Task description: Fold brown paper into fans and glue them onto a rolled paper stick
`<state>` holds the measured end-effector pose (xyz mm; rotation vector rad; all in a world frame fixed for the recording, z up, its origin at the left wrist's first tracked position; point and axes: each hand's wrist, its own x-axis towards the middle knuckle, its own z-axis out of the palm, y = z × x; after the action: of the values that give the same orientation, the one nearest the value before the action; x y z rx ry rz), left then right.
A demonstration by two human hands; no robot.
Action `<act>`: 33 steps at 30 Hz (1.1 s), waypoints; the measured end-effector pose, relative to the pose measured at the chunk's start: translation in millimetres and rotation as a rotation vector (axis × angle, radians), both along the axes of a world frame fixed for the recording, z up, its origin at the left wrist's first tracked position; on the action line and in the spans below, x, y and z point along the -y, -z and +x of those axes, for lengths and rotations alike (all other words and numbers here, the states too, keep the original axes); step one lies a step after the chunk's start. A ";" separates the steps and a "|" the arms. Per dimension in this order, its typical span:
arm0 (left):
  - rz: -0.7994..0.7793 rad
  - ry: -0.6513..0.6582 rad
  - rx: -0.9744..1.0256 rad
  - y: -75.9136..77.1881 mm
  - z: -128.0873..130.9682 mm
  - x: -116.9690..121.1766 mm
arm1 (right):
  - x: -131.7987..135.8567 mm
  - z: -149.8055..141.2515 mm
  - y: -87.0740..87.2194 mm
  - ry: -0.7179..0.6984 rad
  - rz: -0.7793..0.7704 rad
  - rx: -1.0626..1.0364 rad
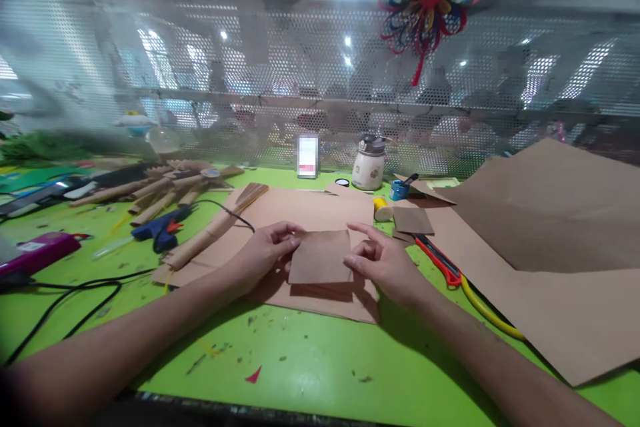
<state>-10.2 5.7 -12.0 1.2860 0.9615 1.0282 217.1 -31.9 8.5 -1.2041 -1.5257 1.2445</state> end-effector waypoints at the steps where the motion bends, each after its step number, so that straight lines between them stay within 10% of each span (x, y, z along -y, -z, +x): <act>1: -0.003 0.009 0.003 0.0 0.4 0.5 | -0.7 0.4 0.9 -0.008 -0.022 -0.012; 14: 0.084 0.161 -0.208 3.2 3.3 5.4 | -11.6 4.8 18.9 0.072 0.004 0.120; 24: 0.668 0.085 -0.824 -0.7 0.0 -2.2 | -14.0 0.1 15.1 0.040 0.414 0.468; 33: 0.752 0.174 -0.890 0.6 9.1 -4.3 | -16.8 2.7 26.8 0.020 0.475 0.487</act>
<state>-1.1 9.9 -12.6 2.5307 1.1029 0.6694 219.8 -15.1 -18.3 -1.2389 -2.0092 0.5328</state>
